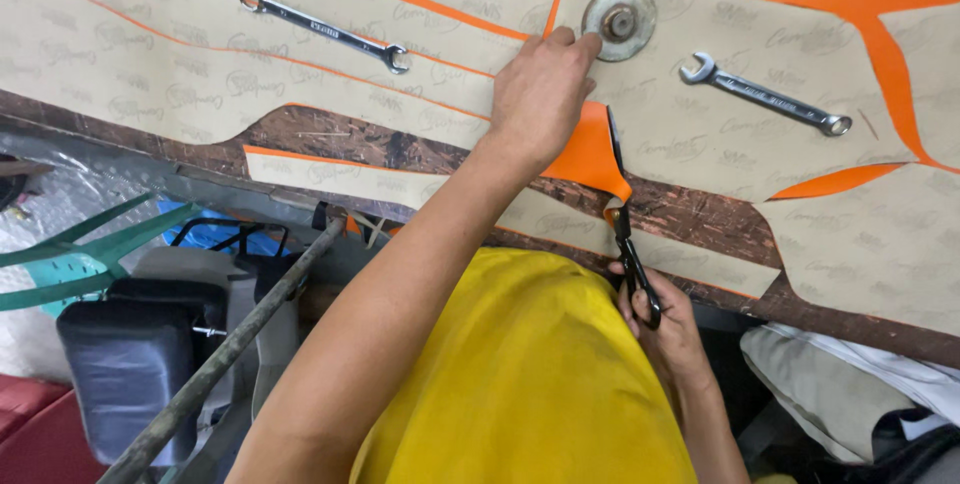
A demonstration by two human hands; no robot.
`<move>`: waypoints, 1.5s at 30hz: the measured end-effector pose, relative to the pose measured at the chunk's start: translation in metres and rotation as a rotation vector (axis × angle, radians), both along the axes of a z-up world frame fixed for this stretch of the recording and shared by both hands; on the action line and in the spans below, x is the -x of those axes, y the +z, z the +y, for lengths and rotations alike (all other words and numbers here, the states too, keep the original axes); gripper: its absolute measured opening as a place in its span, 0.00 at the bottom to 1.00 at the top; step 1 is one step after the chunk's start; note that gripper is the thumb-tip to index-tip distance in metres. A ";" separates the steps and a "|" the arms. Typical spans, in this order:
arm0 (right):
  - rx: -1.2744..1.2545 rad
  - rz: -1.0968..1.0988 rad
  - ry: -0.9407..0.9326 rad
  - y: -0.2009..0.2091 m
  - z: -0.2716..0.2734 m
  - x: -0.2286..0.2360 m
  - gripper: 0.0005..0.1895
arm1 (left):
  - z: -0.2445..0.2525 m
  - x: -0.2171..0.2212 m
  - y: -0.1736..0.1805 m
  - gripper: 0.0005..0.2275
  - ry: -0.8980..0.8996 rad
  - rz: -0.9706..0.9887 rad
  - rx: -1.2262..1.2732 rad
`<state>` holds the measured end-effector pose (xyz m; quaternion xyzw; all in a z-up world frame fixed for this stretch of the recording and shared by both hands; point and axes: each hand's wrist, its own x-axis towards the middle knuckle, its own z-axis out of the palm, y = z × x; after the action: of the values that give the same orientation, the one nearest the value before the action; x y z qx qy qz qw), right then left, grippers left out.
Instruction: The person cuts out pieces of orange and tan material using large shears, following paper patterns weighted down with wrenches on a wooden table.
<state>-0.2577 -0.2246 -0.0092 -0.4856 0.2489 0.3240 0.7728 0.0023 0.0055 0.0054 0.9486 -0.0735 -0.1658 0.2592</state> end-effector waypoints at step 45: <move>0.218 0.132 0.897 -0.008 -0.174 -0.209 0.23 | -0.003 -0.005 -0.005 0.09 0.066 -0.009 -0.023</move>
<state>-0.0485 -0.3986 -0.0171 -0.6020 0.0958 0.6283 0.4834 0.0068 0.0021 0.0002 0.9542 -0.0415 -0.1535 0.2534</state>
